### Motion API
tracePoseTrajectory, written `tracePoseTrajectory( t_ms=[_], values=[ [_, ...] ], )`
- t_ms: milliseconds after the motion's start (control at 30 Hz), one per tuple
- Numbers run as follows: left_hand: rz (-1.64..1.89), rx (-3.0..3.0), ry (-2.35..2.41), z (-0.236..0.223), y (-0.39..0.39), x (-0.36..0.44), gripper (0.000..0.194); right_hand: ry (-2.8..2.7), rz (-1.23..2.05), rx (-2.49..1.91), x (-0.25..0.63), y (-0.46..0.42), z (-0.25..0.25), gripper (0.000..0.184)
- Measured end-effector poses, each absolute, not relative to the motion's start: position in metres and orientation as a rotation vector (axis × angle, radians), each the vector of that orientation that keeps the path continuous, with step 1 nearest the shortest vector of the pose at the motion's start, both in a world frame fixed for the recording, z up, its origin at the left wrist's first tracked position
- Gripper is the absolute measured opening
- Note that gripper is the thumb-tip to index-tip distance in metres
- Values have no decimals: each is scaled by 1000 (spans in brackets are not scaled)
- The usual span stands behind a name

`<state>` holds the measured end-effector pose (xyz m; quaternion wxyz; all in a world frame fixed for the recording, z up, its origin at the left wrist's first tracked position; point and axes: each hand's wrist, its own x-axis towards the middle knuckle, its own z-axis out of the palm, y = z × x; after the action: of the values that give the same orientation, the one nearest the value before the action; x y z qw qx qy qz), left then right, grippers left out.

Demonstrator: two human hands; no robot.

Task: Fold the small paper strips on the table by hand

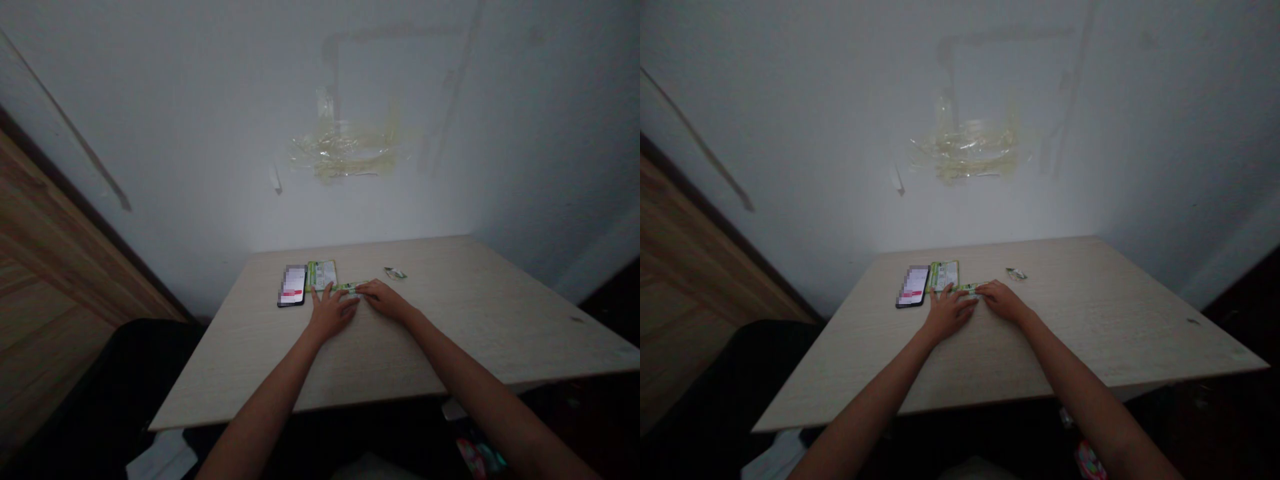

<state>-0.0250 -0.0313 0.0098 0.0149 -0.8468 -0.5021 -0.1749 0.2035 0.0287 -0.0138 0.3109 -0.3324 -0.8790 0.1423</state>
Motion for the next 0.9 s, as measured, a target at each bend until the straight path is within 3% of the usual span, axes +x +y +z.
tracePoseTrajectory(
  t_ms=[900],
  values=[
    [-626, -2276, -1734, 22, -31, -28, 30, -2358, 261, -880, 197, 23, -7, 33]
  ],
)
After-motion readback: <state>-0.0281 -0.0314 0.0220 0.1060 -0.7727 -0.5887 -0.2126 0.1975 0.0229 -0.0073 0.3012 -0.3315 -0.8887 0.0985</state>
